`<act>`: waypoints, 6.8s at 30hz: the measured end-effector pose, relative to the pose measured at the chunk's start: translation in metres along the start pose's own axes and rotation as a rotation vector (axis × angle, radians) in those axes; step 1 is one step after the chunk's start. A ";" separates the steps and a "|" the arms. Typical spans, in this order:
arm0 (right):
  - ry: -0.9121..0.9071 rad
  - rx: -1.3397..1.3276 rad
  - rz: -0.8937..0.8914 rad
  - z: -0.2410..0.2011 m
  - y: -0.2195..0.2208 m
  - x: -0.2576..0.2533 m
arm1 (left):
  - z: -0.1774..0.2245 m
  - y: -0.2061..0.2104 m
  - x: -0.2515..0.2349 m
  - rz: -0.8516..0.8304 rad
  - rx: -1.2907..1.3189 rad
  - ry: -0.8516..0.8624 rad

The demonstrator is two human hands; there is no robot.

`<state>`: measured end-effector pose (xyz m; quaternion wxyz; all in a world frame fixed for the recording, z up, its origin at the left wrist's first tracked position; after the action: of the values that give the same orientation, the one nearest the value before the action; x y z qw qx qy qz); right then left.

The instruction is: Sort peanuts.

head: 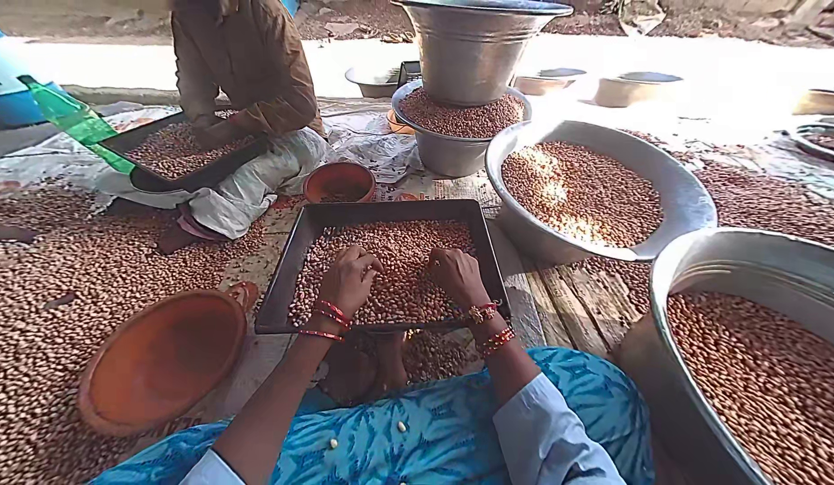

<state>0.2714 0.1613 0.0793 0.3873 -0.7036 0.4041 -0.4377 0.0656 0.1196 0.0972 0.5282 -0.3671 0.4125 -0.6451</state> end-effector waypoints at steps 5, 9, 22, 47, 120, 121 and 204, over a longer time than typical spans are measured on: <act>-0.015 -0.138 0.045 0.010 -0.006 -0.001 | 0.001 0.014 -0.004 0.076 -0.053 0.015; -0.203 -0.757 0.273 0.021 -0.014 0.000 | 0.000 0.024 -0.012 0.133 -0.069 0.076; -0.247 -0.135 -0.027 -0.017 -0.011 0.027 | -0.003 0.020 -0.004 -0.203 0.110 -0.002; -0.828 -0.528 -0.249 -0.027 -0.021 0.054 | -0.001 0.008 0.004 -0.335 0.210 0.045; -0.180 -0.532 0.237 0.036 -0.034 0.017 | 0.011 0.030 -0.005 -0.148 -0.173 0.010; -0.175 -0.432 0.171 0.027 -0.029 0.017 | 0.011 0.030 -0.006 -0.162 -0.179 0.006; -0.581 -0.607 -0.031 -0.023 0.002 0.016 | -0.016 0.019 -0.001 -0.058 1.054 -0.227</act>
<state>0.2539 0.1413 0.0894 0.2536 -0.8860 0.3779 -0.0882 0.0588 0.1210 0.0733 0.6642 -0.1309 -0.0370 -0.7351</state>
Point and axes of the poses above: each hand's wrist, its own x-axis away from the middle knuckle, its own y-axis out of the palm, z = x × y, the point moved 3 cm from there along -x, towards the middle knuckle, and after that the axes turned 9 degrees about -z, right-handed, at the moved point
